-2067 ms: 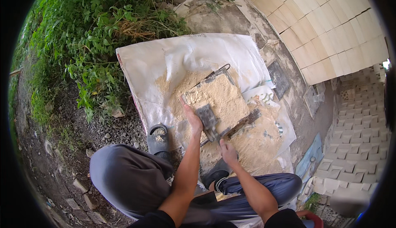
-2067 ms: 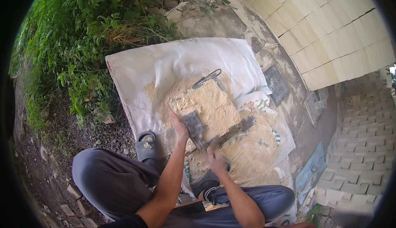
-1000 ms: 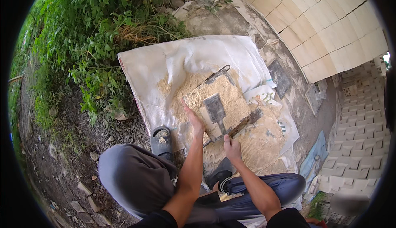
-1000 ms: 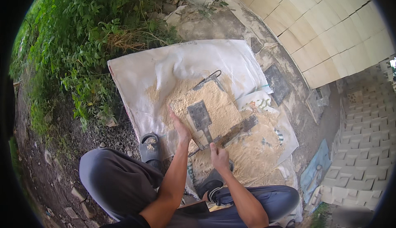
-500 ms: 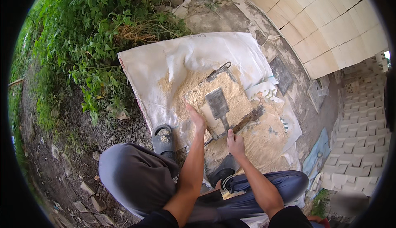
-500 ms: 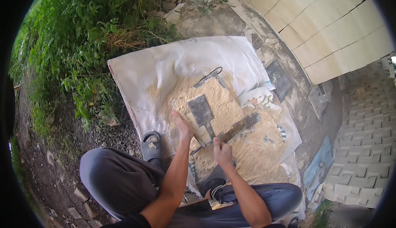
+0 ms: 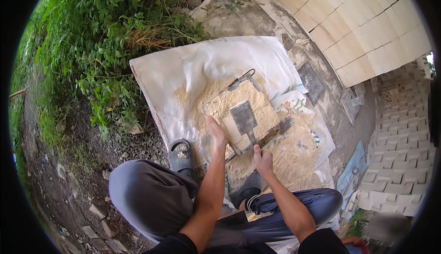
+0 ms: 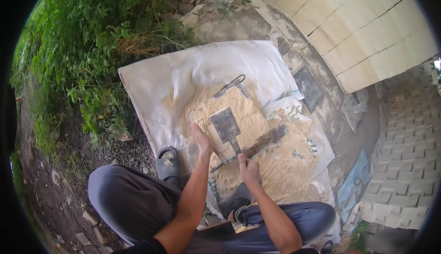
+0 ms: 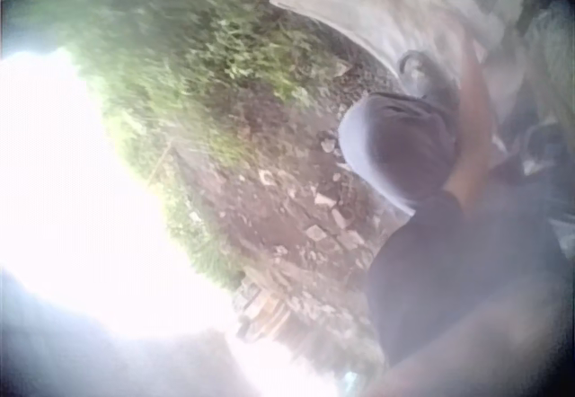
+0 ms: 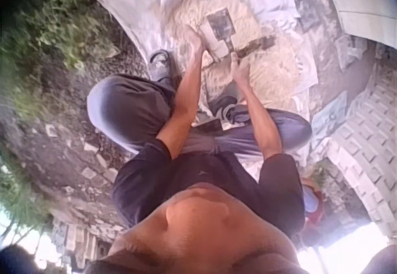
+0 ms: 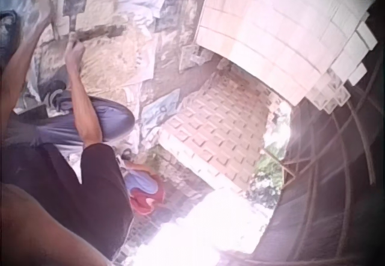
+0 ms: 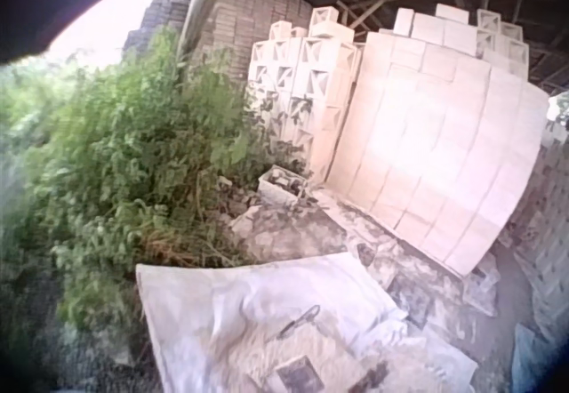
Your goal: The person shapes a block of compressed sawdust using a metal scraper and their hands to smooth the edges and surfaces of the material inside a metal frame.
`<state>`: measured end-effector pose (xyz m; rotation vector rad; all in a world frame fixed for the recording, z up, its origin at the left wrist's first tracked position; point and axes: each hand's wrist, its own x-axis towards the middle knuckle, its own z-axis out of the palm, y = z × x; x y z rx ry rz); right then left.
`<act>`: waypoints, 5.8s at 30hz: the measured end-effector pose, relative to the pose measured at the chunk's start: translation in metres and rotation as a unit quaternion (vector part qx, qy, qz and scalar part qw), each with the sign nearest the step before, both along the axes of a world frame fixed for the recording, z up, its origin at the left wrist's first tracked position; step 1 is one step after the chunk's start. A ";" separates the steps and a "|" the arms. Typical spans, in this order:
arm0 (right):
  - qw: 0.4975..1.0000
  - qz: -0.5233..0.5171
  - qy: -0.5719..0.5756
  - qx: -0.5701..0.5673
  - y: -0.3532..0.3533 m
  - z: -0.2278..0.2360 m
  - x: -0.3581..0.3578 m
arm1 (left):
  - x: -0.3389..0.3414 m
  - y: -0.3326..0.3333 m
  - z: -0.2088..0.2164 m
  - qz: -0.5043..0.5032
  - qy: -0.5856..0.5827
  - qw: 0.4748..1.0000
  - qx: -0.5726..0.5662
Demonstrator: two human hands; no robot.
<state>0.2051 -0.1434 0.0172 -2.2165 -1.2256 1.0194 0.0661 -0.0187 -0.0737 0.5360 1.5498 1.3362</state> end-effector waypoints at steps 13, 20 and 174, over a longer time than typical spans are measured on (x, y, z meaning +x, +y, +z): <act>1.000 -0.016 0.016 0.016 -0.002 -0.004 -0.003 | 0.002 0.004 -0.010 0.061 -0.098 0.992 0.040; 0.989 0.029 -0.138 -0.048 -0.013 -0.033 0.002 | 0.008 0.009 -0.006 0.077 -0.168 0.981 0.053; 0.989 -0.021 0.102 0.103 0.011 -0.013 -0.006 | -0.014 0.028 -0.001 0.073 -0.077 0.994 0.035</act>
